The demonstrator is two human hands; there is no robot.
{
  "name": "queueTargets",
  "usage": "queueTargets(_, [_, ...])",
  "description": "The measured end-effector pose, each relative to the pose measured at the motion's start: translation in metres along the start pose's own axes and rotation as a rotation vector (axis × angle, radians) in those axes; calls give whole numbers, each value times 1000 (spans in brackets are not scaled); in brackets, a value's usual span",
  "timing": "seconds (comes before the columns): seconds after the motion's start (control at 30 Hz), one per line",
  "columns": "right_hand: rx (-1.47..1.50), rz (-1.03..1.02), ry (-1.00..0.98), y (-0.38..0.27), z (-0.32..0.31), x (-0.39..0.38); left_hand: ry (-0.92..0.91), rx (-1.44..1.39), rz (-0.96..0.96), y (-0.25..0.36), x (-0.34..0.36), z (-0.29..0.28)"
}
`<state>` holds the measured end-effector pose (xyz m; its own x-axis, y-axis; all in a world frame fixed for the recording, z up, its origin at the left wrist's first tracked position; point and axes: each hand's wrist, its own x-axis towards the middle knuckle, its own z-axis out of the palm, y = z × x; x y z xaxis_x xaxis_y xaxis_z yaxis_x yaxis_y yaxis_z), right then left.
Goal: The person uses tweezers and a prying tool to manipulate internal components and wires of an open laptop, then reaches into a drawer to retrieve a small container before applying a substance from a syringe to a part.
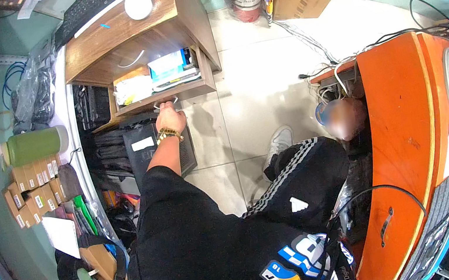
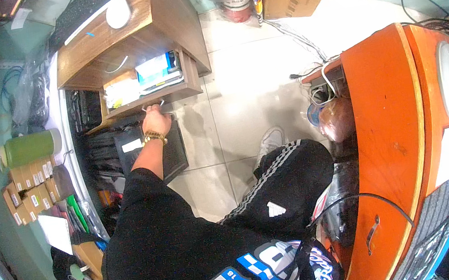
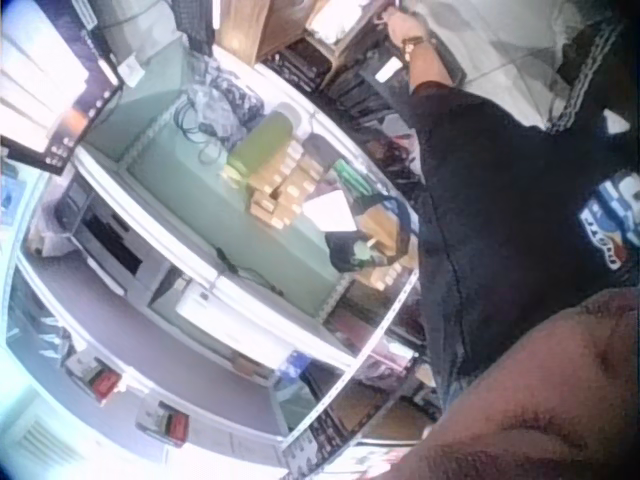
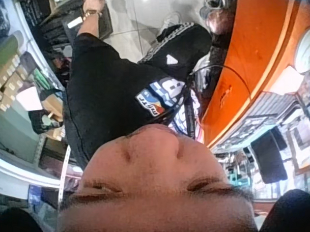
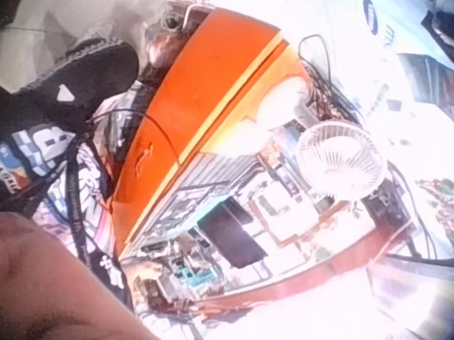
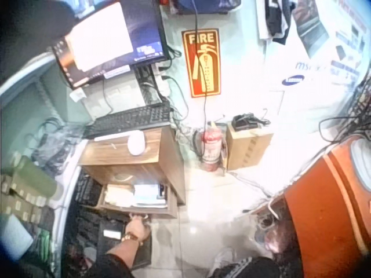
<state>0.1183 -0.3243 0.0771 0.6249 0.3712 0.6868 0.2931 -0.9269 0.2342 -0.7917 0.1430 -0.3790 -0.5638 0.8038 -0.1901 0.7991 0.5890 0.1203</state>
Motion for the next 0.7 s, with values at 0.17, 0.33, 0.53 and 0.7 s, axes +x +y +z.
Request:
queueTargets(0.17, [-10, 35, 5, 15, 0, -5, 770, -190, 80, -23, 12, -34])
queueTargets(0.33, [-28, 61, 10, 28, -1, -8, 365, 58, -321, -56, 56, -65])
queueTargets(0.53, [-55, 34, 61, 36, -8, -9, 474, -1, -237, -83, 84, -83])
queueTargets(0.7, [-45, 24, 51, 34, -10, -15, 91, 45, -135, -100, 86, -87])
